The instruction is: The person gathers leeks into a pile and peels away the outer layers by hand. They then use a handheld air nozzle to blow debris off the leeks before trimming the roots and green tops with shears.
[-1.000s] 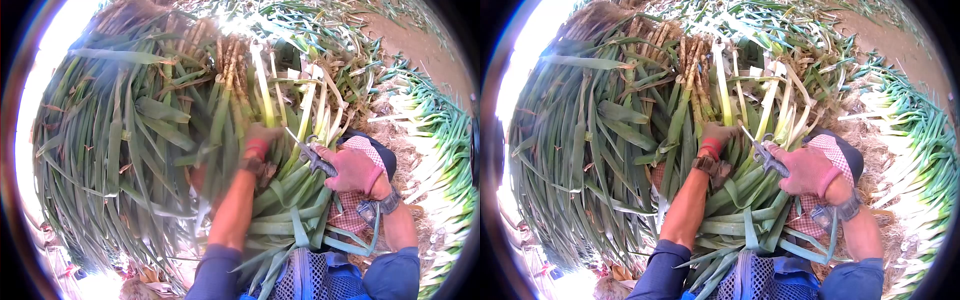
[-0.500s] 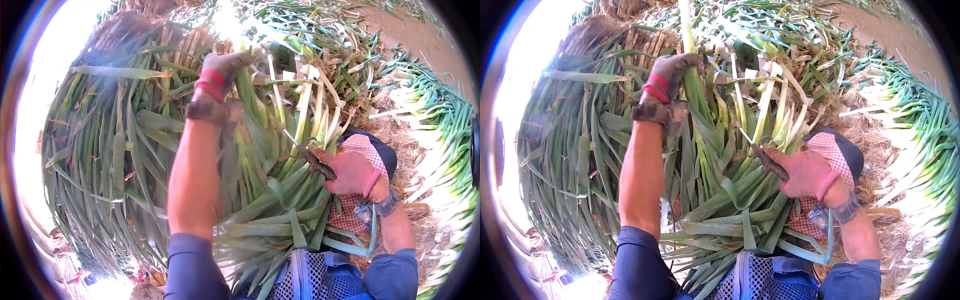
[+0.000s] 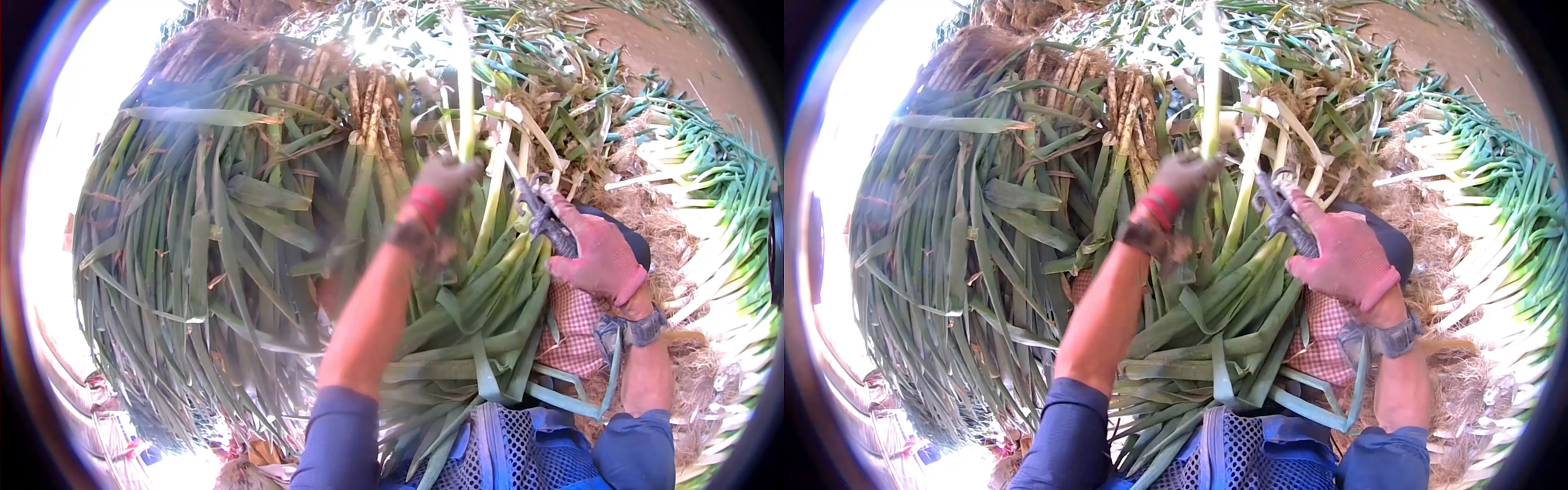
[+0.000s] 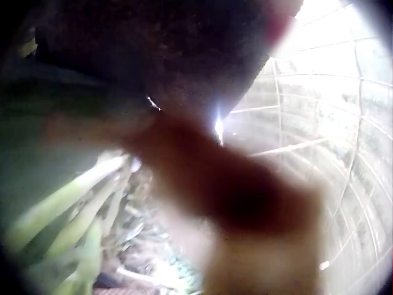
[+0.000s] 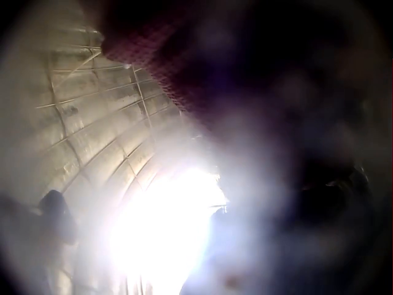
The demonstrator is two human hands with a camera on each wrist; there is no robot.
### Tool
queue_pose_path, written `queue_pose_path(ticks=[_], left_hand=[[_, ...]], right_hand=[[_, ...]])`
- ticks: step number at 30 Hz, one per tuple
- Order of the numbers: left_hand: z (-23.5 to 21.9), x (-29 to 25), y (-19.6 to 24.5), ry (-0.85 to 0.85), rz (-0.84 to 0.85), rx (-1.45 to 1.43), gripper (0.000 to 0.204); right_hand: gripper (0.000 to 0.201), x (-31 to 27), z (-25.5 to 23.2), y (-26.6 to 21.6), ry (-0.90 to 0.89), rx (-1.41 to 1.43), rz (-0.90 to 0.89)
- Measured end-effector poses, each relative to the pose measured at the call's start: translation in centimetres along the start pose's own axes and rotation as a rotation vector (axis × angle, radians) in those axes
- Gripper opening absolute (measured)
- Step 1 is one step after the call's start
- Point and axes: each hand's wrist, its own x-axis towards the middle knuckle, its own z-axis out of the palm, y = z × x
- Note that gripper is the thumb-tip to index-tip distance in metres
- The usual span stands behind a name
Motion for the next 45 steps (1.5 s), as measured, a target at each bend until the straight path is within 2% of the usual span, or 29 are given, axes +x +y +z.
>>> queue_pose_path(ticks=[1, 3, 4, 5, 6, 7, 9, 10, 11, 13, 14, 18, 20, 23, 26, 30, 32, 34, 37, 38, 40, 41, 45], left_hand=[[1.5, 0.6, -3.6, -0.037, -0.043, -0.073, 0.036], [3.8, 1.2, -9.7, -0.023, 0.168, 0.397, 0.040], [4.2, 0.4, -10.1, -0.023, 0.163, 0.396, 0.040], [4.4, -0.2, -10.3, -0.021, 0.106, 0.272, 0.042], [4.4, -0.6, -10.5, -0.017, 0.045, 0.146, 0.044], [3.9, -0.7, -10.7, -0.013, 0.039, 0.145, 0.044], [1.9, -0.2, -10.7, 0.108, 0.180, 0.257, 0.050], [0.8, 0.4, -10.4, 0.222, 0.207, 0.403, 0.056], [-0.2, 1.1, -10.2, 0.222, 0.202, 0.403, 0.056], [-1.4, 2.1, -9.7, 0.280, -0.008, 0.772, 0.064], [-1.3, 2.6, -9.4, 0.283, -0.050, 0.849, 0.074], [0.4, 3.4, -7.7, 0.315, -0.101, 1.020, 0.080], [0.4, 4.4, -8.0, 0.217, -0.144, 1.103, 0.083], [0.5, 5.1, -7.9, 0.201, -0.235, 0.972, 0.080], [-0.2, 5.0, -8.2, 0.212, -0.216, 0.921, 0.078], [-0.6, 5.8, -11.7, 0.232, -0.247, 0.819, 0.067], [-0.9, 5.9, -11.9, 0.162, -0.238, 0.703, 0.063], [0.0, 5.5, -11.3, 0.208, -0.213, 0.772, 0.061], [1.0, 6.0, -11.2, 0.274, -0.204, 0.869, 0.057], [1.0, 6.2, -11.3, 0.298, -0.220, 0.899, 0.056], [1.0, 6.3, -10.5, 0.283, -0.261, 0.872, 0.058], [1.1, 6.3, -10.0, 0.264, -0.302, 0.845, 0.061], [0.1, 5.2, -9.7, 0.300, -0.249, 0.786, 0.053]], right_hand=[[0.095, 0.0, -0.3, -0.6, -0.063, 0.059, 0.009], [0.095, 0.4, 0.2, -1.1, -0.100, 0.094, -0.011], [0.095, 1.0, 0.5, -1.4, -0.143, 0.047, -0.009], [0.095, 1.7, 0.9, -1.5, -0.186, 0.001, -0.009], [0.093, 2.6, 1.8, -1.0, -0.169, 0.009, -0.061], [0.093, 3.4, 2.4, -0.8, -0.176, 0.012, -0.065], [0.092, 4.8, 3.5, -0.4, -0.319, -0.128, -0.013], [0.092, 5.1, 4.2, 0.2, -0.305, -0.115, -0.028], [0.092, 5.1, 4.6, 0.6, -0.309, -0.113, -0.028], [0.092, 5.1, 5.2, 1.1, -0.283, -0.128, -0.035], [0.092, 5.2, 5.2, 1.1, -0.286, -0.123, -0.031], [0.091, 4.8, 4.8, 0.9, -0.340, -0.122, 0.036], [0.091, 4.5, 5.0, 0.9, -0.352, -0.128, 0.044], [0.091, 4.3, 5.3, 0.9, -0.356, -0.121, 0.018], [0.090, 4.4, 5.6, 1.1, -0.363, -0.106, -0.002], [0.089, 4.3, 6.0, 1.1, -0.365, -0.069, -0.012], [0.089, 4.1, 7.1, 1.6, -0.347, -0.075, -0.034], [0.088, 3.8, 8.4, 2.3, -0.104, -0.230, -0.156], [0.088, 4.0, 8.8, 2.6, -0.079, -0.313, -0.172], [0.088, 4.1, 8.6, 2.3, -0.082, -0.312, -0.173], [0.088, 4.3, 7.9, 1.4, -0.239, -0.279, -0.043], [0.088, 4.3, 7.8, 1.4, -0.237, -0.279, -0.040], [0.090, 4.2, 7.3, 1.7, -0.302, -0.261, -0.017]])
